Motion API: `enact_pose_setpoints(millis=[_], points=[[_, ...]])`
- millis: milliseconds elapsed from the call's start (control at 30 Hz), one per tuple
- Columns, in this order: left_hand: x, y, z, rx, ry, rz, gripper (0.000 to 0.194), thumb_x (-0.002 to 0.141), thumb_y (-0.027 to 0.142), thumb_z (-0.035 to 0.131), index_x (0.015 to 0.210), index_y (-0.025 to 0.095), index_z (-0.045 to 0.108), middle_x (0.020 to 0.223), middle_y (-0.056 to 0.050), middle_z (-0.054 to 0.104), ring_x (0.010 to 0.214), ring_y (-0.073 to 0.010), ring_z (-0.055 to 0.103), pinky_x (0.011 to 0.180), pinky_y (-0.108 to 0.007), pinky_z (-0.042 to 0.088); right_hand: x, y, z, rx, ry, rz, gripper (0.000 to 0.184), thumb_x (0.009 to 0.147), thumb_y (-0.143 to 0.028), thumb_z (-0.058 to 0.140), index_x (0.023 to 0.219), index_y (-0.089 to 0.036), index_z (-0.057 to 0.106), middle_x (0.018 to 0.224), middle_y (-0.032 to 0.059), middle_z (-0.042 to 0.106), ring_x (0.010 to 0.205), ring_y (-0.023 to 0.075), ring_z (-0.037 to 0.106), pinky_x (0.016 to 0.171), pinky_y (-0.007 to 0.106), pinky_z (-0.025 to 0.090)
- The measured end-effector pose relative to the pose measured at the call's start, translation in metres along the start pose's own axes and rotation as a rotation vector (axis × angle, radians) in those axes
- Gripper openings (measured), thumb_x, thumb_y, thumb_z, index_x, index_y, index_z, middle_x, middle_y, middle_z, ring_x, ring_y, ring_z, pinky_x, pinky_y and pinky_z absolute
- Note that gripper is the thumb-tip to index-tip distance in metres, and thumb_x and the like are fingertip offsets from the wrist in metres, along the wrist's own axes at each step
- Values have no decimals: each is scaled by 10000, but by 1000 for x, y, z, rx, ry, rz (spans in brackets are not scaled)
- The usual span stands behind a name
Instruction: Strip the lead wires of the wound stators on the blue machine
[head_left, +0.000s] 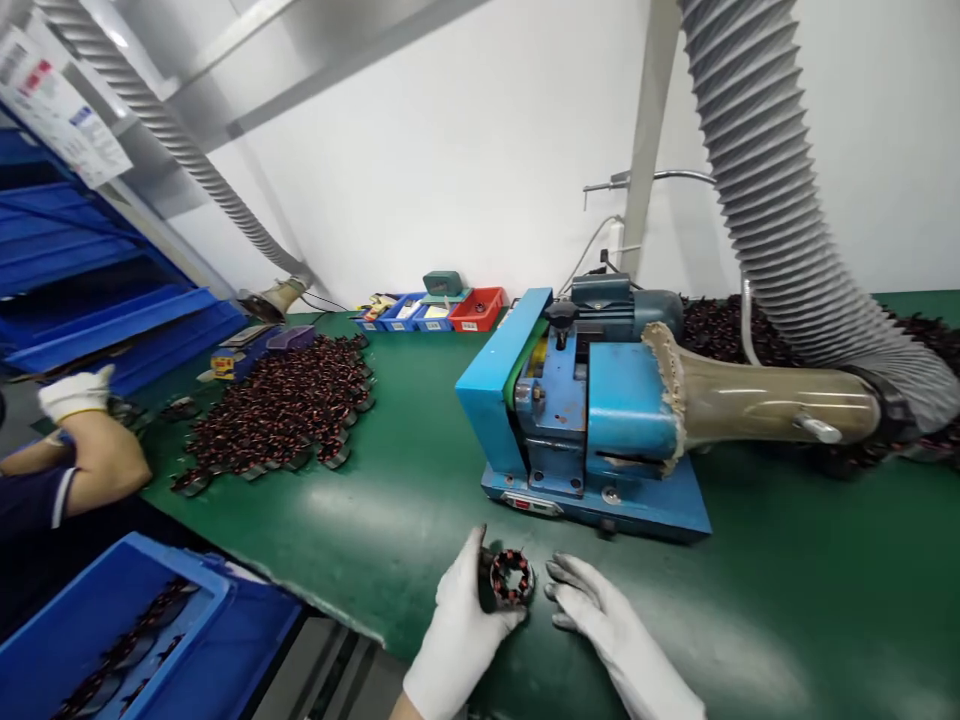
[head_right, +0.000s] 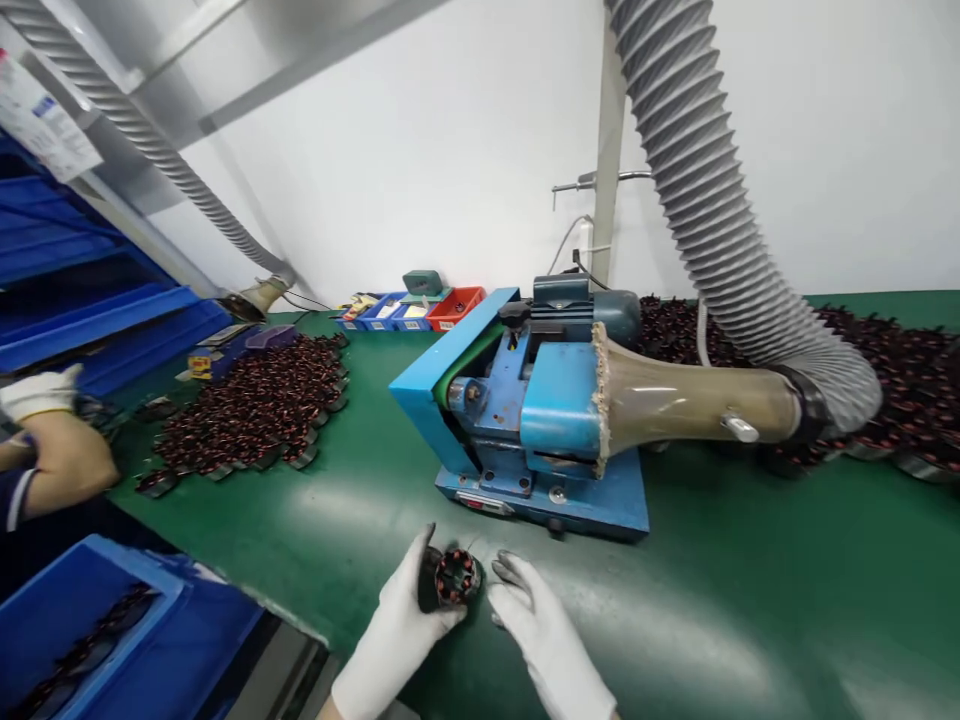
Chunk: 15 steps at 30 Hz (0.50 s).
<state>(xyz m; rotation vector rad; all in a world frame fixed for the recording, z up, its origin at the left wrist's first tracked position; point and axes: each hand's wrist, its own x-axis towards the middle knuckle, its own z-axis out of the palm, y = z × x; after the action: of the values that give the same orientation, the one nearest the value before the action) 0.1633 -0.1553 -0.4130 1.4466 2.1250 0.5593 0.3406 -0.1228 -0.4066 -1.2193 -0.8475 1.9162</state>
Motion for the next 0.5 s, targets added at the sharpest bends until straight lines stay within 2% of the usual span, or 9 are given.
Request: enact_pose_setpoints(millis=[100, 167, 233, 367, 433, 500], points=[[-7, 20, 18, -18, -49, 104, 586, 562, 244, 723, 1129, 205, 580, 1147, -119, 575, 1097, -327, 521, 961, -469, 387, -1, -6, 6, -35, -18, -30, 552, 635, -502, 703, 1046, -142, 625, 985, 131, 697, 943, 272, 634, 754, 349, 498], [-12, 33, 25, -200, -129, 120, 558, 564, 184, 696, 1109, 201, 581, 1199, -112, 576, 1128, -302, 521, 992, -445, 384, -2, -13, 1, -89, -48, -92, 381, 671, -477, 668, 872, -153, 658, 809, 74, 684, 804, 241, 634, 699, 329, 482], [-19, 44, 28, -409, -220, 119, 631, 551, 109, 651, 1165, 200, 538, 1239, -94, 581, 1153, -265, 528, 1013, -393, 392, -6, -21, -7, -125, -46, -153, 266, 686, -429, 654, 675, -164, 630, 658, 17, 613, 662, 193, 585, 628, 295, 452], [-34, 65, 25, -555, -287, 127, 688, 477, 101, 679, 1144, 213, 554, 1197, -75, 620, 1132, -290, 554, 1004, -376, 418, -21, -41, -19, -208, 73, -277, 285, 676, -320, 659, 474, -183, 512, 543, -39, 453, 558, 134, 441, 555, 253, 356], [-39, 75, 22, -576, -324, 132, 691, 465, 97, 669, 1134, 223, 554, 1217, -67, 605, 1144, -296, 545, 986, -373, 433, -28, -52, -26, -255, 106, -342, 340, 672, -300, 667, 419, -181, 475, 527, -39, 425, 550, 129, 413, 551, 254, 336], [-44, 84, 20, -605, -366, 134, 661, 479, 102, 634, 1125, 215, 547, 1175, -69, 613, 1075, -280, 586, 912, -361, 480, -32, -60, -35, -163, 145, -375, 330, 675, -335, 682, 443, -175, 511, 516, -35, 442, 522, 123, 410, 524, 251, 337]])
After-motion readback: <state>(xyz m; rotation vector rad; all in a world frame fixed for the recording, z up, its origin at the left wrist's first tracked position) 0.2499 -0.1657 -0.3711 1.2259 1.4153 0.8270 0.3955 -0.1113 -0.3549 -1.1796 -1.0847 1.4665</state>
